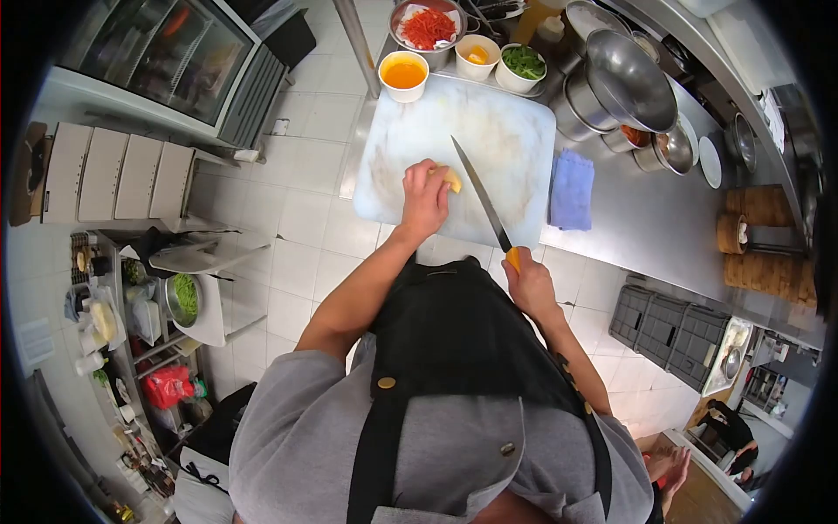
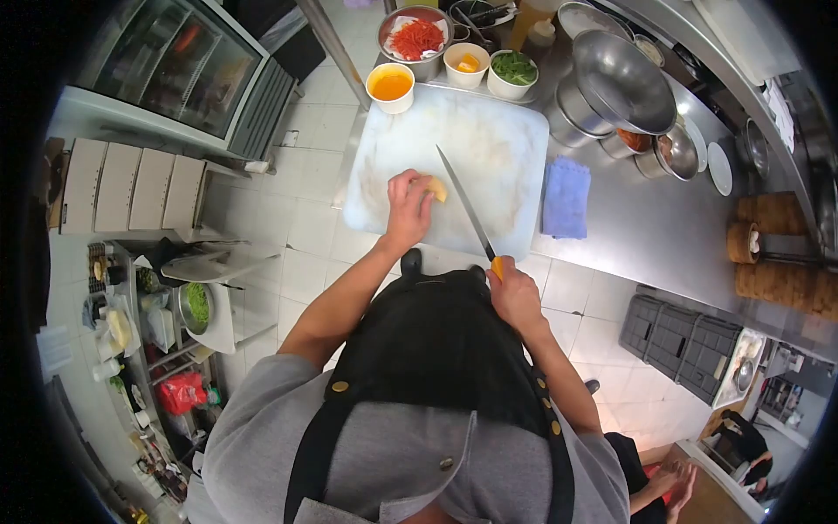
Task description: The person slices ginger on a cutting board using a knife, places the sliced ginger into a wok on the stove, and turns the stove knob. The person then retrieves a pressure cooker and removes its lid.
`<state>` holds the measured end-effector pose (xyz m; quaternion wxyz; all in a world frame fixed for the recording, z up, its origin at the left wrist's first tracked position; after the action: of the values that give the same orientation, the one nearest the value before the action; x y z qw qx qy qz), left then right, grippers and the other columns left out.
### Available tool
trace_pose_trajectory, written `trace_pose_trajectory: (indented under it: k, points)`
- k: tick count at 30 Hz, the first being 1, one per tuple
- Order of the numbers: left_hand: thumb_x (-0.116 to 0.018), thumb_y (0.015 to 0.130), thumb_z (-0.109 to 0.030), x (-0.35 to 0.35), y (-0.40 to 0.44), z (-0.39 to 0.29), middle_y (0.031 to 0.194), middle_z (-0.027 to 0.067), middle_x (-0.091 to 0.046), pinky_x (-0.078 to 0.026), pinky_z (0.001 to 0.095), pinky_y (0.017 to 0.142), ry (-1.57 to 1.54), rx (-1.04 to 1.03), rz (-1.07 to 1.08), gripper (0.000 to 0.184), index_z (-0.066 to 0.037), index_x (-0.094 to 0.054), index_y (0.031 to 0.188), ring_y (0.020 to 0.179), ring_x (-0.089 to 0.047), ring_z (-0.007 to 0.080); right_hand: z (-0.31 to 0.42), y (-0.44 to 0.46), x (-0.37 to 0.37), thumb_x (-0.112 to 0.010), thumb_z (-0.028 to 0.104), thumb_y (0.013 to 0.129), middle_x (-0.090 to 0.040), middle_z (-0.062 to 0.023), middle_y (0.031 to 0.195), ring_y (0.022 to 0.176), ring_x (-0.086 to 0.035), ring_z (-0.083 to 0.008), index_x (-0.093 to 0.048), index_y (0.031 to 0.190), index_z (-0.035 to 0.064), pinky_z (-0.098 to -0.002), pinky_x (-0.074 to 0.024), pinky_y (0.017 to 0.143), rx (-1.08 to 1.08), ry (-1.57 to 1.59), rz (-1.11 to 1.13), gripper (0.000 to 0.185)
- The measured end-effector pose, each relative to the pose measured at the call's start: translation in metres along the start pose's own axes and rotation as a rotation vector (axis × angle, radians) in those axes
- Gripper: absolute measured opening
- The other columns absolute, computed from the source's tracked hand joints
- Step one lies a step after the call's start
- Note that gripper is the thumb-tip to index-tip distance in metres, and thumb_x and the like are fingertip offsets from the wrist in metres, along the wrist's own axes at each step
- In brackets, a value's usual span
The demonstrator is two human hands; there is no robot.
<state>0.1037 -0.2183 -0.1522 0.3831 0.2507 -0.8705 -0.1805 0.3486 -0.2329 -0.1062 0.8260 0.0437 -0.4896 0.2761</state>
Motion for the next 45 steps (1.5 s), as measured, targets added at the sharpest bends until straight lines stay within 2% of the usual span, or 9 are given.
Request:
trace_pose_trajectory:
  k: [3, 6, 14, 22, 25, 29, 31, 37, 45]
  points:
    - [-0.059, 0.078, -0.001, -0.007, 0.001, 0.006, 0.113, 0.0110, -0.048, -0.038, 0.0443, 0.086, 0.037, -0.068, 0.110, 0.033, -0.007, -0.058, 0.110, 0.103, -0.043, 0.0321, 0.002, -0.008, 0.005, -0.059, 0.022, 0.090, -0.060, -0.0255, 0.067, 0.063, -0.060, -0.0455, -0.046, 0.106, -0.0001, -0.0534, -0.0477, 0.057, 0.021, 0.000, 0.027, 0.030]
    - [-0.060, 0.075, 0.000, -0.008, 0.002, 0.006, 0.109, 0.0111, -0.051, -0.037, 0.0425, 0.088, 0.042, -0.096, 0.103, 0.034, -0.007, -0.060, 0.108, 0.099, -0.044, 0.0324, 0.005, -0.012, 0.005, -0.058, 0.024, 0.090, -0.061, -0.0243, 0.065, 0.063, -0.061, -0.0438, -0.045, 0.104, 0.0000, -0.0527, -0.0489, 0.057, 0.016, -0.013, 0.054, 0.031]
    - [-0.059, 0.070, 0.002, -0.008, 0.001, 0.007, 0.110, 0.0083, -0.051, -0.039, 0.0424, 0.086, 0.089, -0.126, 0.104, 0.040, -0.010, -0.062, 0.109, 0.102, -0.044, 0.0313, 0.019, -0.019, 0.010, -0.057, 0.023, 0.091, -0.061, -0.0253, 0.066, 0.065, -0.062, -0.0437, -0.044, 0.101, -0.0006, -0.0524, -0.0495, 0.058, -0.063, -0.031, 0.122, 0.029]
    - [-0.059, 0.069, 0.003, -0.007, 0.001, 0.008, 0.111, 0.0089, -0.052, -0.041, 0.0418, 0.089, 0.056, -0.117, 0.080, 0.039, -0.009, -0.062, 0.106, 0.103, -0.045, 0.0321, 0.031, 0.008, 0.023, -0.054, 0.024, 0.092, -0.060, -0.0270, 0.067, 0.066, -0.062, -0.0435, -0.040, 0.105, -0.0066, -0.0511, -0.0497, 0.058, -0.045, -0.112, 0.297, 0.036]
    - [-0.059, 0.070, 0.003, -0.008, 0.001, 0.005, 0.111, 0.0093, -0.053, -0.040, 0.0419, 0.089, 0.033, -0.120, 0.097, 0.038, -0.008, -0.061, 0.106, 0.103, -0.045, 0.0322, 0.014, 0.045, -0.041, -0.053, 0.024, 0.093, -0.060, -0.0270, 0.067, 0.066, -0.061, -0.0443, -0.039, 0.105, -0.0077, -0.0521, -0.0495, 0.058, 0.055, -0.072, 0.166, 0.037]
    - [-0.059, 0.073, 0.002, -0.007, 0.000, 0.009, 0.111, 0.0088, -0.053, -0.040, 0.0419, 0.089, 0.019, -0.110, 0.091, 0.034, -0.008, -0.061, 0.105, 0.102, -0.046, 0.0323, 0.021, 0.048, -0.023, -0.053, 0.024, 0.093, -0.060, -0.0277, 0.068, 0.066, -0.061, -0.0451, -0.039, 0.106, -0.0062, -0.0532, -0.0493, 0.058, 0.082, -0.113, 0.125, 0.036]
    - [-0.059, 0.074, 0.002, -0.007, 0.004, 0.008, 0.110, 0.0084, -0.054, -0.041, 0.0420, 0.089, 0.017, -0.098, 0.077, 0.033, -0.008, -0.060, 0.105, 0.102, -0.046, 0.0322, 0.014, 0.030, -0.012, -0.053, 0.024, 0.093, -0.060, -0.0275, 0.066, 0.064, -0.061, -0.0453, -0.039, 0.106, -0.0041, -0.0536, -0.0494, 0.057, -0.030, -0.104, 0.133, 0.034]
    - [-0.059, 0.074, 0.001, -0.004, 0.006, 0.005, 0.110, 0.0075, -0.054, -0.041, 0.0409, 0.088, 0.018, -0.083, 0.088, 0.031, -0.008, -0.059, 0.104, 0.102, -0.046, 0.0308, 0.017, 0.002, -0.005, -0.056, 0.025, 0.092, -0.060, -0.0243, 0.063, 0.060, -0.062, -0.0419, -0.040, 0.105, -0.0022, -0.0499, -0.0503, 0.053, -0.011, -0.147, 0.148, 0.033]
    - [-0.060, 0.073, 0.000, -0.005, 0.004, 0.007, 0.110, 0.0079, -0.054, -0.041, 0.0409, 0.089, 0.002, -0.079, 0.077, 0.034, -0.005, -0.059, 0.107, 0.102, -0.047, 0.0315, 0.028, 0.001, 0.003, -0.056, 0.024, 0.092, -0.060, -0.0237, 0.062, 0.059, -0.063, -0.0399, -0.040, 0.111, -0.0089, -0.0474, -0.0505, 0.050, 0.015, -0.142, 0.189, 0.041]
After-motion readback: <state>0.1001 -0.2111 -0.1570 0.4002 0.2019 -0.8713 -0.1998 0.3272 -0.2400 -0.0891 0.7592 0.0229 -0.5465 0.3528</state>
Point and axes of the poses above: each hand's wrist, its own y-axis towards the middle knuckle, its own x-axis out of the back of the hand, z = x × y, the point moved 4 cm from there along y, towards the middle knuckle
